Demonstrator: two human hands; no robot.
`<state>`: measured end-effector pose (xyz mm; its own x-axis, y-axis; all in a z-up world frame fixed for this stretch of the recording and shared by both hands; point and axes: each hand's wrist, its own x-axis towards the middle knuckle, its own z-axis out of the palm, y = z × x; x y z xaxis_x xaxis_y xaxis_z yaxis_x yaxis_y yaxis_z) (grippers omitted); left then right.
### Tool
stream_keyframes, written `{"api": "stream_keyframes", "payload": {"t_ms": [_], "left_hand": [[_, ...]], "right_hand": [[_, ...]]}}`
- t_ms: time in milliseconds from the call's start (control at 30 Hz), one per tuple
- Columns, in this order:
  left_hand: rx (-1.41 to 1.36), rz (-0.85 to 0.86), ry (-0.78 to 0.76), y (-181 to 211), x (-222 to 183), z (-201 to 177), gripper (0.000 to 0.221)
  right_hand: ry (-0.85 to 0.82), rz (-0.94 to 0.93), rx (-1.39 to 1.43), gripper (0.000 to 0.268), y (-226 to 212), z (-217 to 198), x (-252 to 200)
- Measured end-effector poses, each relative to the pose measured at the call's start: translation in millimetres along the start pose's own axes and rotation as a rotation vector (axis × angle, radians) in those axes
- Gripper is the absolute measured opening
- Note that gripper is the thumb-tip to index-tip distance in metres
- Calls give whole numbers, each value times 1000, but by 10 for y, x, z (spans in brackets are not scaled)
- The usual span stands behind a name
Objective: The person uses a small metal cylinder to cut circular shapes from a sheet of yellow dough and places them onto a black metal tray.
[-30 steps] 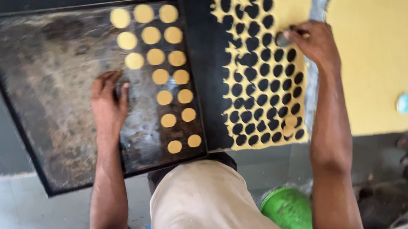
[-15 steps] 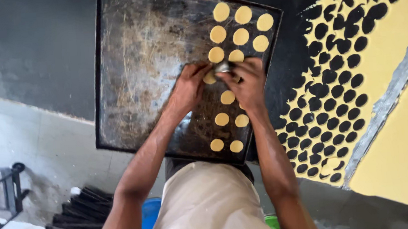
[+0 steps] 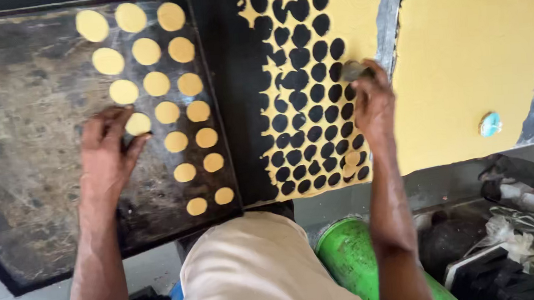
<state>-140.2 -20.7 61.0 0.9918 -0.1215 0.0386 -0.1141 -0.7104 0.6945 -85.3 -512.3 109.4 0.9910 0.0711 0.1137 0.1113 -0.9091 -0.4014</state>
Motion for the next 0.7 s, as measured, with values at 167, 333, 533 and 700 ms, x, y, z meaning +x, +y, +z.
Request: {"api": "stream_keyframes", "payload": {"t_ms": [167,333,533,700], "left_hand": [[75,-127,83,378,45,17,45],[68,-141,113,522,-95,157,40],[36,-147,172,545,-353,72,36],[-114,-218,222,356,-547,-6,33]], "right_hand": [[44,-53,-77,13,625,-170,262],[-96,-122,-154,17,738,134,543],[-294,206,156,25,754,-361,931],[-298,122,286,24,40,-57,599]]}}
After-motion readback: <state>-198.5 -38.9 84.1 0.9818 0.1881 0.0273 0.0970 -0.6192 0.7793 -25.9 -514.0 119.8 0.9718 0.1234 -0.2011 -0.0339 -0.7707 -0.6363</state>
